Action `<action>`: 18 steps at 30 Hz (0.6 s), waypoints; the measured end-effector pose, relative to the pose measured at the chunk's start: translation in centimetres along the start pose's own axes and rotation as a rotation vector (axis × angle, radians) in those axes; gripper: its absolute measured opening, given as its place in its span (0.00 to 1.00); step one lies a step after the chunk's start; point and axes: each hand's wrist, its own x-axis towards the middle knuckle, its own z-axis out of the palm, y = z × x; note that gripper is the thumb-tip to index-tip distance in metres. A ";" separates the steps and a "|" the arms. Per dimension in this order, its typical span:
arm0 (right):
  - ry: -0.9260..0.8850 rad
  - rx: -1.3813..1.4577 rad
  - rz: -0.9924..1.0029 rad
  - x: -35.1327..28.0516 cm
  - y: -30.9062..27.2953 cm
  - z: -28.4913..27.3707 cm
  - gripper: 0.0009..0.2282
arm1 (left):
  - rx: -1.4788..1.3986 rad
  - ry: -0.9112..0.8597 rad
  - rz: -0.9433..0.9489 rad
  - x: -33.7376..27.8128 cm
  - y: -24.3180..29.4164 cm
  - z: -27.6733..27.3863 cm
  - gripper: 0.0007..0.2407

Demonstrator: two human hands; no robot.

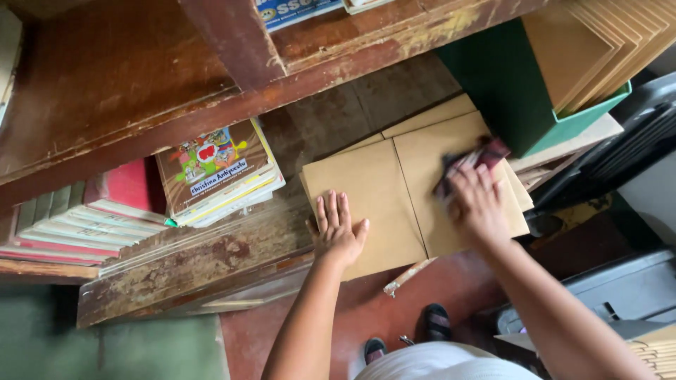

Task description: Dusting and cleaning a stack of manila folders with a cloth in a library archive area.

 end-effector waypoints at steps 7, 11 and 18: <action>-0.448 -0.084 0.320 3.0 -0.3 1.2 0.34 | 0.024 -0.006 -0.004 0.0 0.0 0.2 0.33; -0.094 -0.130 -0.058 0.3 -4.2 2.3 0.35 | 0.019 0.005 -0.020 0.2 0.0 0.0 0.33; -0.166 0.031 0.106 -7.1 -3.9 -4.5 0.27 | 0.043 0.039 -0.020 0.6 -0.3 0.8 0.33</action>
